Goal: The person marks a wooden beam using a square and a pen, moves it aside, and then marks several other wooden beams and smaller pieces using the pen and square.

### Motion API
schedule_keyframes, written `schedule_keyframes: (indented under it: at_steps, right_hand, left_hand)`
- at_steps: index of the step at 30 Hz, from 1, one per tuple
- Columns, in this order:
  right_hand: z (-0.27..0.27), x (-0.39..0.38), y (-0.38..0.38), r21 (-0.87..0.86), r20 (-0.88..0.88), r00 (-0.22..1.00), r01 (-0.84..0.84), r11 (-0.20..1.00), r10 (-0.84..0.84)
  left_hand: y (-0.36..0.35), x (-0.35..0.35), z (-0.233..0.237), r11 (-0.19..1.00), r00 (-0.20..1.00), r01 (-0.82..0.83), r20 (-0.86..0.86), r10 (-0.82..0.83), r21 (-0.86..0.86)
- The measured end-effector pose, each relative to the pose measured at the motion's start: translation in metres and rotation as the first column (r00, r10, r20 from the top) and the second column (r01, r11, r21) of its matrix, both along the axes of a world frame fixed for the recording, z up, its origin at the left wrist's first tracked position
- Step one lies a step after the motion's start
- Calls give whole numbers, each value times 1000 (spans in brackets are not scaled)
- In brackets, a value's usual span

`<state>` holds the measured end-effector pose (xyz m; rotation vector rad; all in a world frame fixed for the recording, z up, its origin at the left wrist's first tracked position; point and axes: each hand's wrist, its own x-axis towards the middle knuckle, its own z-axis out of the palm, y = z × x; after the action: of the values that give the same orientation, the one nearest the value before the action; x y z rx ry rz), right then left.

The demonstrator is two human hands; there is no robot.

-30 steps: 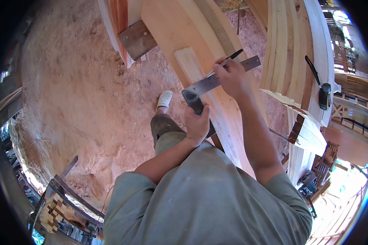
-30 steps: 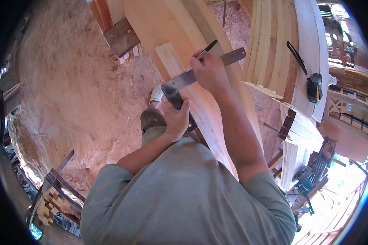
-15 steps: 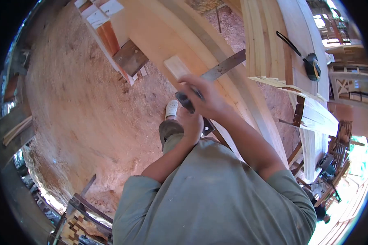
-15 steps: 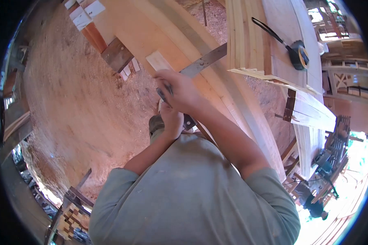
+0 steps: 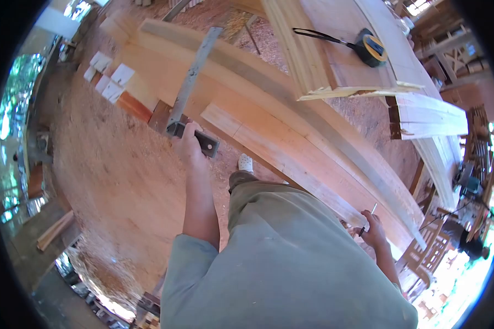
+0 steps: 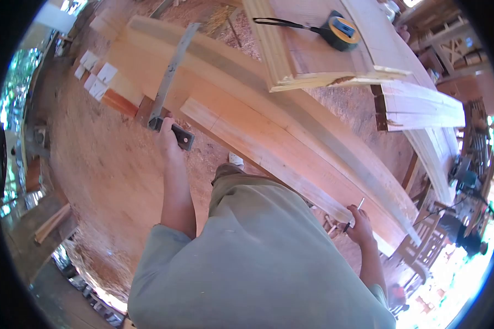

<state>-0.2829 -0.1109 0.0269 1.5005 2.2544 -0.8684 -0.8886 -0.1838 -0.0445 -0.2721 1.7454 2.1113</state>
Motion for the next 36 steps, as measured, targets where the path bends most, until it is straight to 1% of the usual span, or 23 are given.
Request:
schedule_keyframes:
  at_steps: [1,2,3,5,7,9,10,12,14,15,18,20,22,24,25,27,29,30,32,33,34,35,36]
  right_hand:
    - [-3,9,-8,12,36,999,-6,1000,5]
    - [-8,15,-18,5,29,999,26,1000,-26]
    - [-13,18,-25,84,-19,998,60,995,-58]
    - [-24,22,-41,242,-117,987,133,961,-107]
    - [-27,17,-54,281,-152,979,175,944,-137]
    - [-30,16,-65,419,-141,987,136,898,-84]
    - [-31,15,-70,414,-137,987,138,900,-88]
    - [-32,14,-77,473,-149,986,139,870,-77]
    - [-33,14,-80,450,-167,981,162,878,-96]
    - [-33,14,-81,435,-195,974,192,880,-116]
    - [-29,6,-78,371,-173,970,223,901,-169]
    - [-20,-7,-71,390,-166,968,237,890,-185]
    - [-15,-10,-63,410,-162,966,253,876,-203]
    - [-11,-5,-52,209,-85,960,280,937,-267]
    - [-8,-7,-46,215,-87,959,281,935,-268]
    - [-2,-11,-37,198,-120,976,201,959,-180]
    - [-13,0,-37,171,-153,963,246,954,-221]
    - [-13,-1,-35,139,-179,950,283,949,-257]
    - [-10,-4,-35,180,-173,953,278,944,-247]
    - [-7,-11,-34,213,-159,960,262,941,-231]
    - [-9,-15,-34,221,-166,956,276,935,-243]
    - [-13,-20,-35,259,-121,968,244,935,-219]
    - [-16,-23,-37,297,-71,976,218,930,-206]
  left_hand:
    - [4,-2,5,1000,998,14,54,-13,-25]
    - [6,-6,3,999,995,49,86,-49,8]
    - [11,-9,-1,997,994,77,81,-77,1]
    - [21,-17,-10,999,999,39,2,-39,-1]
    - [32,-7,1,999,999,39,-5,-39,19]
    - [37,2,9,999,1000,20,-2,-20,33]
    - [38,5,11,1000,1000,15,0,-15,-4]
    - [36,5,8,999,1000,8,7,-8,-45]
    - [27,2,0,992,994,81,-66,-87,-92]
    - [24,4,0,992,994,83,-59,-89,-100]
    - [23,6,4,990,998,47,-31,-52,-130]
    - [18,5,5,991,999,42,36,-38,-125]
    - [15,4,5,990,997,73,47,-67,-125]
    - [18,5,8,988,994,100,56,-95,-115]
    - [20,8,11,991,996,82,40,-78,-106]
    - [22,5,6,994,998,68,19,-67,-91]
    - [22,-9,-18,991,997,54,-50,-61,-124]
    - [27,-10,-12,991,996,63,-56,-69,-116]
    - [36,-10,2,981,995,9,-99,-28,-193]
    - [39,-17,3,983,994,20,-104,-39,-182]
    - [39,-34,3,966,994,69,-65,-87,-248]
    - [40,-54,2,942,990,123,-23,-137,-312]
    - [39,-76,-5,906,976,178,-52,-214,-384]
